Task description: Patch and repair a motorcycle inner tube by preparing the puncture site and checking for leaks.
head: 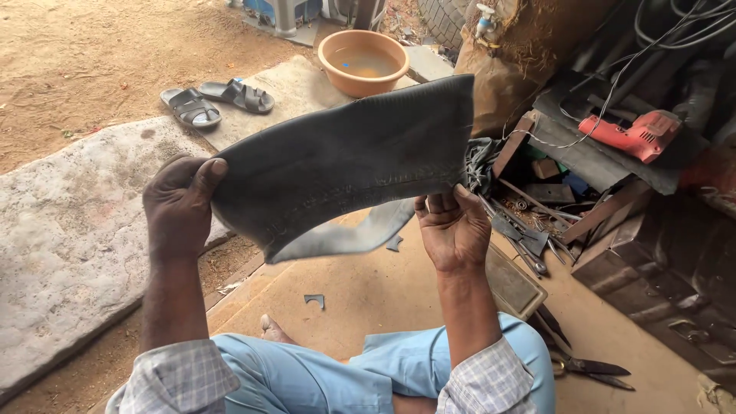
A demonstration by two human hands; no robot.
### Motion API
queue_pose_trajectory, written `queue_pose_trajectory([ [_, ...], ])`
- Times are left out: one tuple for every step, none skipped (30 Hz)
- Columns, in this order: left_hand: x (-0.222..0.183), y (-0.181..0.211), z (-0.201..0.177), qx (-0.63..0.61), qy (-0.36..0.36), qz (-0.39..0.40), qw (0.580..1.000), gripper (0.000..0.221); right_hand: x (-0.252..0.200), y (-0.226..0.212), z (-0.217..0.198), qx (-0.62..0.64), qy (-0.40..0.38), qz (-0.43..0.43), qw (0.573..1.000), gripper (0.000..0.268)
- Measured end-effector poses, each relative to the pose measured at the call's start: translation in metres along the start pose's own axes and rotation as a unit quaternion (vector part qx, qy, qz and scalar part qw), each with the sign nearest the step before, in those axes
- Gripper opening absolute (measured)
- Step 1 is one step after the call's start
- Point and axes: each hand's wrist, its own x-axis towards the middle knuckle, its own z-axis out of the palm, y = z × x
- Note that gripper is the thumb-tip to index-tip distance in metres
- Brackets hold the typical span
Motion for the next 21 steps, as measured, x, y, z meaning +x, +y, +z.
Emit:
queue_pose_trajectory([
  [-0.001, -0.006, 0.001, 0.002, 0.0, 0.004, 1.0, 0.022, -0.002, 0.001, -0.002, -0.009, 0.009, -0.004, 1.0, 0.016],
  [-0.002, -0.012, 0.001, 0.013, 0.002, 0.002, 1.0, 0.022, -0.003, 0.003, -0.005, -0.018, 0.019, -0.008, 1.0, 0.017],
  [-0.002, -0.02, 0.001, 0.023, 0.003, 0.001, 1.0, 0.022, -0.004, 0.004, -0.009, -0.027, 0.029, -0.014, 0.999, 0.018],
  [-0.002, -0.029, 0.002, 0.032, 0.003, 0.0, 0.999, 0.022, -0.005, 0.006, -0.015, -0.031, 0.028, -0.008, 0.999, 0.018],
  [-0.005, -0.039, 0.003, 0.041, 0.005, -0.023, 0.999, 0.022, -0.006, 0.009, -0.022, -0.034, 0.026, -0.003, 0.999, 0.017],
  [-0.009, -0.049, 0.003, 0.049, 0.006, -0.046, 0.998, 0.023, -0.006, 0.012, -0.029, -0.038, 0.025, 0.003, 0.999, 0.016],
  [-0.015, -0.061, 0.003, 0.057, 0.009, -0.069, 0.996, 0.024, -0.006, 0.015, -0.036, -0.035, 0.035, 0.011, 0.999, 0.016],
  [-0.02, -0.072, 0.003, 0.054, 0.012, -0.083, 0.995, 0.026, -0.006, 0.019, -0.043, -0.033, 0.045, 0.018, 0.998, 0.017],
  [-0.027, -0.084, 0.003, 0.051, 0.016, -0.098, 0.994, 0.028, -0.006, 0.021, -0.05, -0.031, 0.055, 0.027, 0.998, 0.017],
  [-0.033, -0.095, 0.003, 0.048, 0.02, -0.113, 0.992, 0.03, -0.006, 0.023, -0.055, -0.028, 0.066, 0.028, 0.997, 0.017],
  [-0.037, -0.105, 0.004, 0.042, 0.024, -0.116, 0.992, 0.029, -0.006, 0.024, -0.06, -0.025, 0.077, 0.03, 0.996, 0.016],
  [-0.041, -0.114, 0.005, 0.035, 0.029, -0.118, 0.992, 0.029, -0.005, 0.027, -0.064, -0.022, 0.088, 0.032, 0.995, 0.016],
  [-0.044, -0.121, 0.005, 0.029, 0.034, -0.12, 0.992, 0.03, -0.004, 0.028, -0.067, -0.026, 0.092, 0.032, 0.995, 0.015],
  [-0.046, -0.126, 0.004, 0.031, 0.038, -0.127, 0.991, 0.029, -0.003, 0.029, -0.068, -0.03, 0.096, 0.032, 0.994, 0.014],
  [-0.047, -0.129, 0.003, 0.033, 0.041, -0.133, 0.99, 0.029, -0.004, 0.03, -0.069, -0.034, 0.1, 0.031, 0.994, 0.013],
  [-0.049, -0.131, 0.003, 0.034, 0.043, -0.139, 0.989, 0.029, -0.004, 0.032, -0.069, -0.049, 0.089, 0.03, 0.994, 0.012],
  [-0.048, -0.131, 0.001, 0.053, 0.056, -0.172, 0.982, 0.028, -0.004, 0.034, -0.068, -0.062, 0.078, 0.029, 0.995, 0.012],
  [-0.045, -0.131, -0.001, 0.072, 0.069, -0.204, 0.974, 0.027, -0.005, 0.035, -0.066, -0.076, 0.067, 0.028, 0.994, 0.012],
  [-0.044, -0.133, -0.002, 0.09, 0.079, -0.236, 0.964, 0.026, -0.007, 0.04, -0.065, -0.129, 0.075, 0.032, 0.988, 0.013],
  [-0.045, -0.137, -0.004, 0.101, 0.089, -0.251, 0.959, 0.029, -0.009, 0.047, -0.066, -0.181, 0.084, 0.037, 0.979, 0.013],
  [-0.043, -0.143, -0.009, 0.111, 0.099, -0.266, 0.952, 0.031, -0.011, 0.05, -0.068, -0.233, 0.092, 0.04, 0.967, 0.014],
])
